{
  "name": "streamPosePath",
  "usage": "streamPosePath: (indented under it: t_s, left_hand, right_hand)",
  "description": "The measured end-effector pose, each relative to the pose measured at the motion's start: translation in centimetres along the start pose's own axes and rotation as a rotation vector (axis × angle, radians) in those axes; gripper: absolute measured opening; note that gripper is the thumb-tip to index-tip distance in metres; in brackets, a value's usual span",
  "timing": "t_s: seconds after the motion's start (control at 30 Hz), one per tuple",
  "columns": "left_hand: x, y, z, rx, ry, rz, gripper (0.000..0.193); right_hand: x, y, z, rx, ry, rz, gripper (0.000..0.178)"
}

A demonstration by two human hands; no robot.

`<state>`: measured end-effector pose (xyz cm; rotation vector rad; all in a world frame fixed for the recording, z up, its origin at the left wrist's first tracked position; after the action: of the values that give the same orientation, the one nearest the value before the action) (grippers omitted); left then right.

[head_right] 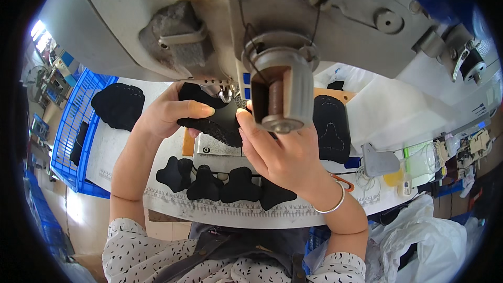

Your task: Using an industrial sewing machine to stitch together black fabric shoe components.

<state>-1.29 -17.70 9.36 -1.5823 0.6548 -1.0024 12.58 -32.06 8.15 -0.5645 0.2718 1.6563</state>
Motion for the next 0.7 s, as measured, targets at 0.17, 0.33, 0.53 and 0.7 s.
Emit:
streamPosePath:
  t_s: [0.17,0.33,0.53,0.7]
  left_hand:
    - [-0.6,-0.4,0.6,-0.063,0.033,0.027,0.021]
    - [-1.1,-0.7,1.6,-0.047,0.132,0.012,0.019]
    - [-2.2,-0.9,3.0,-0.034,0.221,0.05,0.018]
    - [-3.5,-0.7,5.2,0.051,0.346,0.028,0.016]
  right_hand:
    - [-0.2,0.2,-0.2,0.027,0.043,-0.004,0.028]
    - [-0.4,0.3,-0.3,0.003,0.014,-0.006,0.026]
    - [-0.1,0.7,-0.3,0.006,0.018,-0.045,0.028]
    - [0.3,1.4,-0.4,0.009,0.028,-0.071,0.03]
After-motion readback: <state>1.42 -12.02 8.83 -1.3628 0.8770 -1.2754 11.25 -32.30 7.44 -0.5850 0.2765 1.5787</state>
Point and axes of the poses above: each hand's wrist, its own z-axis towards the middle knuckle, its own x-axis out of the palm, y = z × x, the point moved 2 cm from there along z, towards the middle knuckle, and after that the axes turned 11 degrees about -z, right-handed, at the moved point
